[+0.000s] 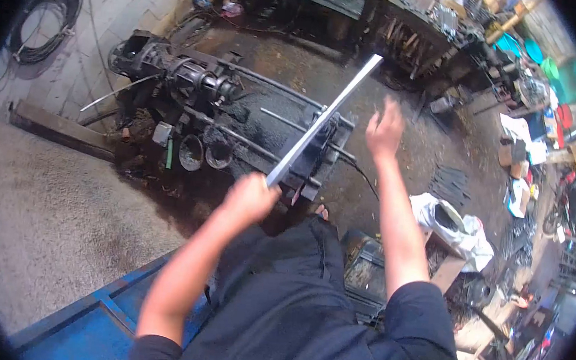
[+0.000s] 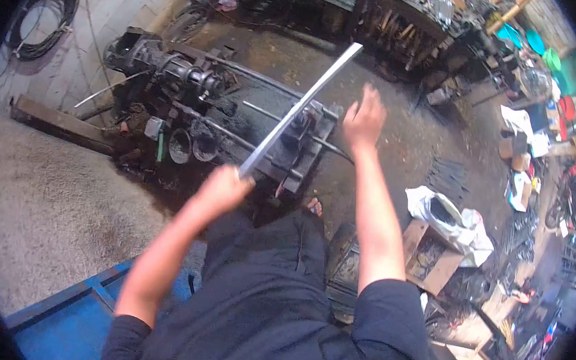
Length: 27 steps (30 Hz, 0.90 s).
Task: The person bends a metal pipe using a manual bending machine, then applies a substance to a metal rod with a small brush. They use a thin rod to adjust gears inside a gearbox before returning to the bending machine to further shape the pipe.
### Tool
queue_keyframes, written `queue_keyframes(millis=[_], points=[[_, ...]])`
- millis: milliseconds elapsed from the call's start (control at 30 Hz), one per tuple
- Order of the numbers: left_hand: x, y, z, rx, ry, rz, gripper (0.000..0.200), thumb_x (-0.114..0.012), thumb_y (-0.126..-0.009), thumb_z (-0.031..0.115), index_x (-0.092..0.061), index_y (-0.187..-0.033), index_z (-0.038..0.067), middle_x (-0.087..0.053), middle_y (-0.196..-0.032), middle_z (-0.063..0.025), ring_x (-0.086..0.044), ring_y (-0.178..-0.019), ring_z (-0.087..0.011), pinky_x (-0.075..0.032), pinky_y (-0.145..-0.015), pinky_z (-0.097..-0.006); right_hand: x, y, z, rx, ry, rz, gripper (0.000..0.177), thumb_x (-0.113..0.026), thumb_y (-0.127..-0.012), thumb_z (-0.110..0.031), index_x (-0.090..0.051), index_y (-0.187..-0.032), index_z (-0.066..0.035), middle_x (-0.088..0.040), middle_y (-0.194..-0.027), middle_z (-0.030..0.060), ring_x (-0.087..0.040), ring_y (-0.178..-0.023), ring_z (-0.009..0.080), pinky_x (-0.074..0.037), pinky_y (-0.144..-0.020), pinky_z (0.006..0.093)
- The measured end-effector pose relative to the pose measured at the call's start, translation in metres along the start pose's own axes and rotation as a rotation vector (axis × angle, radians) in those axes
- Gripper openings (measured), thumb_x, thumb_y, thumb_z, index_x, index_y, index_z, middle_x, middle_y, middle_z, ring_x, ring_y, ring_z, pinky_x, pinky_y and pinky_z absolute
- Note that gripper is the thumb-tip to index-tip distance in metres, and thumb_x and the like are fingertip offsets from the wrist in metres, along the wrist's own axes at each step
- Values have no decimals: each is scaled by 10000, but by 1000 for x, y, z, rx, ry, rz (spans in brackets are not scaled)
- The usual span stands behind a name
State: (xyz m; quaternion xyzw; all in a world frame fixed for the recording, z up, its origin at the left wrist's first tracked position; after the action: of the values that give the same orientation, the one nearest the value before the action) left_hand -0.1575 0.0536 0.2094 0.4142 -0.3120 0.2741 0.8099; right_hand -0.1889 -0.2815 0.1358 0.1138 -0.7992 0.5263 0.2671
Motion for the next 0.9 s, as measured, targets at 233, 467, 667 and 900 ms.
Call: queue_keyframes(millis=[233, 467, 667, 900], points=[[-82, 27, 80, -382, 554, -559, 486, -555, -825, 144, -501, -1259, -68, -599, -1216, -250, -575, -1151, -296, -438, -982, -401, -1, 128, 1, -331, -428, -941, 308, -540, -957, -245, -617, -1171, -37, -644, -1115, 221, -621, -1022, 397, -500, -863, 469], [-143, -135, 212, -285, -15, -48, 410, -600, -789, 219, -520, -1137, 18, -540, -1141, -295, -534, -1110, -426, -428, -949, -492, -14, 156, 13, -161, -456, -841, 296, -539, -933, -141, -595, -1196, -16, -666, -1108, 154, -646, -1034, 339, -512, -886, 435], [47, -246, 165, -257, -95, 129, 964, -564, -894, 545, -26, -1552, 90, -537, -1291, -332, -550, -1206, -392, -352, -1081, -485, -2, 131, 16, -265, -496, -923, 272, -535, -940, -242, -602, -1151, -85, -674, -1018, 163, -652, -872, 386, -520, -750, 490], [-11, -50, 73, 421, 557, -360, 704, -173, -1034, 517, -616, -966, -26, -689, -876, -199, -690, -800, -284, -554, -759, -410, -3, 161, 12, -360, -558, -843, 276, -547, -942, -247, -594, -1162, -86, -675, -981, 169, -652, -854, 384, -523, -749, 483]])
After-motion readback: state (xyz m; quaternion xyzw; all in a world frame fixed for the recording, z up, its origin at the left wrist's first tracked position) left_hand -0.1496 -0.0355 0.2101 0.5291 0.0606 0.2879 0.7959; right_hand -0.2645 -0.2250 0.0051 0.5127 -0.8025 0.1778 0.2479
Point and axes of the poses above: each hand's wrist, its own y-axis away from the middle knuckle, its own x-axis out of the back of the hand, z = x × y, the point moved 2 cm from there along -y, towards the middle knuckle
